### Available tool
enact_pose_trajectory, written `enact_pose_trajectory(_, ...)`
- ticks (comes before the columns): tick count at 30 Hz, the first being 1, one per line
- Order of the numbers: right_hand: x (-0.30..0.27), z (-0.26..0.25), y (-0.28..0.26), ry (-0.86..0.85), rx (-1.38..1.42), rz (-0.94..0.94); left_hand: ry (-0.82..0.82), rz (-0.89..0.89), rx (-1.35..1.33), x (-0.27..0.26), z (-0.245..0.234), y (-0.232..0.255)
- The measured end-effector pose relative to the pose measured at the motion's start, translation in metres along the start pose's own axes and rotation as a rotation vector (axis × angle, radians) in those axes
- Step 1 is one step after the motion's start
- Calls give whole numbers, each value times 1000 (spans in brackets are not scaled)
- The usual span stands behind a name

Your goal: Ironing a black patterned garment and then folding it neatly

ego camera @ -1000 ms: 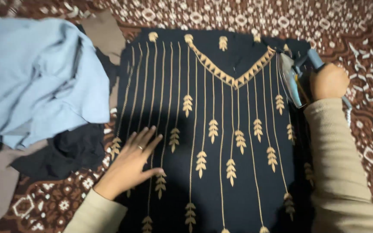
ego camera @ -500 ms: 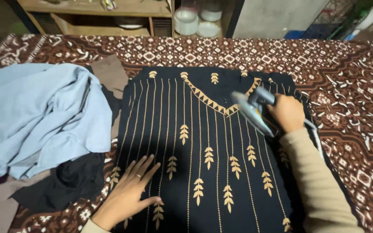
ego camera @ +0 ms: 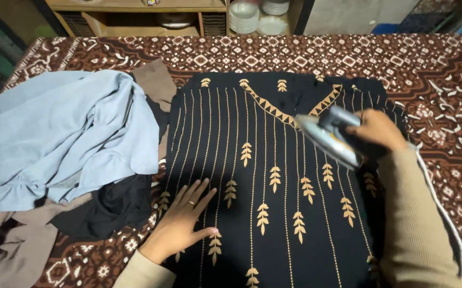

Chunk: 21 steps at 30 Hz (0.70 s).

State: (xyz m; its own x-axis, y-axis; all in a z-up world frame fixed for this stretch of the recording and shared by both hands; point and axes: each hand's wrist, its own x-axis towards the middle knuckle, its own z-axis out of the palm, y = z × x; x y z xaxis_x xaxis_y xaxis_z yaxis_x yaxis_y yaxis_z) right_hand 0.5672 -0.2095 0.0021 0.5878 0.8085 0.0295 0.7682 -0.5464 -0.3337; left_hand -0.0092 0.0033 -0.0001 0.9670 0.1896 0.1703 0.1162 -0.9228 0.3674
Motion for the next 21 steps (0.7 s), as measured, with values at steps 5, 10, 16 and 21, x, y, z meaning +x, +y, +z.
enact_pose_trajectory(5, -47, -2, -88, 73, -33, -85, -41, -32, -20, 0, -1, 3)
enact_pose_trajectory(10, -5, 18, -168, 150, -246, -309, 2, -20, 13, 3, -2, 1)
enact_pose_trajectory(16, 79, 45, -195, 334, -319, -130, 18, -8, -4, 0, -3, 2)
enact_pose_trajectory(21, 84, 36, -196, 23, -155, -173, 30, -10, -16, -3, -2, 2)
